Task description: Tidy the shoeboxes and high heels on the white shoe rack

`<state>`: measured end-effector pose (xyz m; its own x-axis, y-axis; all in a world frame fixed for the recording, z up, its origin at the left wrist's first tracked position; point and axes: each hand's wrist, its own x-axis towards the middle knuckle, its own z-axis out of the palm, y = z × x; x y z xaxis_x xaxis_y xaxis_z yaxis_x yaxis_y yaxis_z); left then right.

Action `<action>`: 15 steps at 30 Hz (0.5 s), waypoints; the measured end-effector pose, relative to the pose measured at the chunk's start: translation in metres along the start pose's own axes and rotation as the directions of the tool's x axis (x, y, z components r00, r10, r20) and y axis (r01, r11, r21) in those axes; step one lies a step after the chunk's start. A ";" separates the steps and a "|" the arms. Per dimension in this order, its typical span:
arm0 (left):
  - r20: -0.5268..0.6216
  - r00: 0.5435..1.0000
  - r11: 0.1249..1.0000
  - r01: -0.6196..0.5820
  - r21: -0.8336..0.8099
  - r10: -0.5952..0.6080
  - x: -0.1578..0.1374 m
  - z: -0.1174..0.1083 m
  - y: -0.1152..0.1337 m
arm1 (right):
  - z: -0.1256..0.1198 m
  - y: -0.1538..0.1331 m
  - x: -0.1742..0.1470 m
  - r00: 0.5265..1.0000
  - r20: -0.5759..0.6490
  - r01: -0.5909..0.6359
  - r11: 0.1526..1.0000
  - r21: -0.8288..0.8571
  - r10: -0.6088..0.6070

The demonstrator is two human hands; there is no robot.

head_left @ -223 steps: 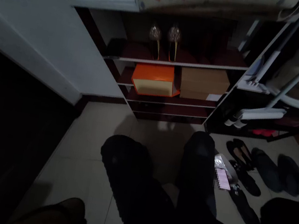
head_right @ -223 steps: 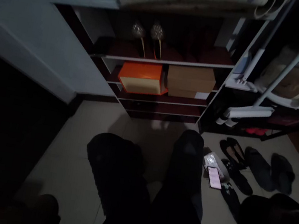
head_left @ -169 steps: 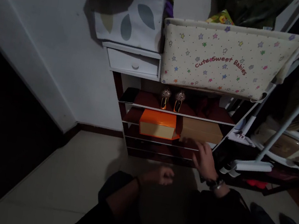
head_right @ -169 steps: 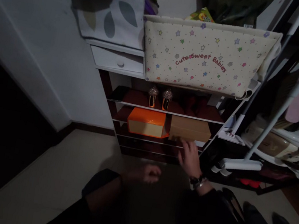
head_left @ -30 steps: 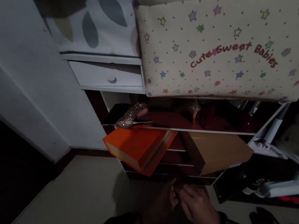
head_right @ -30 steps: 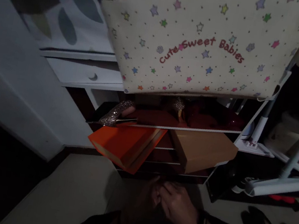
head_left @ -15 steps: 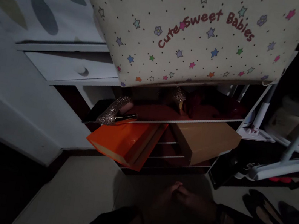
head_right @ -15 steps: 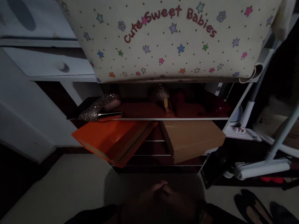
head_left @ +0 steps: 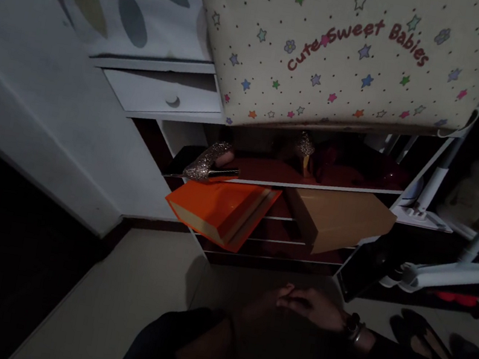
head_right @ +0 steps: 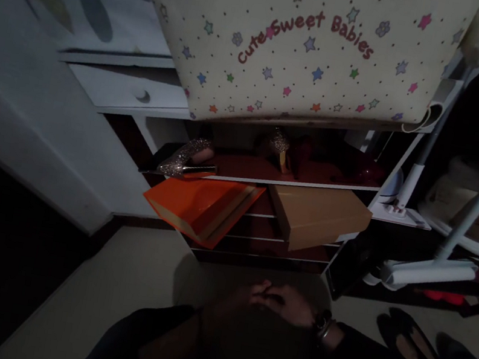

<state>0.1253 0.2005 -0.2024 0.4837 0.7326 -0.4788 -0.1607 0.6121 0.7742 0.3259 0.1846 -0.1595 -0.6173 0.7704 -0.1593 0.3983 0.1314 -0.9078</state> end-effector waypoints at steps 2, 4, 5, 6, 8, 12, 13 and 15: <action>-0.045 0.999 0.999 0.010 -0.035 -0.012 -0.006 0.000 0.011 | -0.002 -0.005 0.006 0.998 -0.046 -0.039 0.996 0.079 0.043; -0.057 0.998 0.998 -0.040 -0.049 0.037 -0.011 0.002 0.023 | -0.004 -0.012 0.011 0.990 -0.097 -0.086 0.986 0.143 0.101; -0.060 0.996 0.996 -0.070 -0.055 0.067 -0.014 0.004 0.029 | -0.005 -0.017 0.013 0.985 -0.120 -0.104 0.981 0.164 0.125; -0.068 0.993 0.993 -0.100 -0.057 0.096 -0.017 0.007 0.035 | -0.007 -0.024 0.014 0.981 -0.133 -0.114 0.977 0.178 0.138; -0.073 0.987 0.988 -0.148 -0.040 0.145 -0.026 0.013 0.051 | -0.012 -0.040 0.016 0.984 -0.131 -0.099 0.977 0.186 0.124; 0.115 0.946 0.951 -0.308 0.031 0.303 -0.057 0.037 0.106 | -0.029 -0.089 0.018 0.988 -0.144 0.078 0.977 0.196 -0.050; 0.173 0.921 0.932 -0.360 0.043 0.348 -0.067 0.045 0.123 | -0.035 -0.104 0.018 0.980 -0.172 0.139 0.962 0.237 -0.099; 0.258 0.860 0.891 -0.453 -0.007 0.440 -0.088 0.061 0.158 | -0.047 -0.135 0.015 0.946 -0.253 0.286 0.888 0.359 -0.202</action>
<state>0.1097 0.2145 -0.0127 0.5672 0.8228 0.0349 -0.3688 0.2159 0.9041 0.2949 0.2073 -0.0209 -0.4930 0.8601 0.1307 -0.0662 0.1126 -0.9914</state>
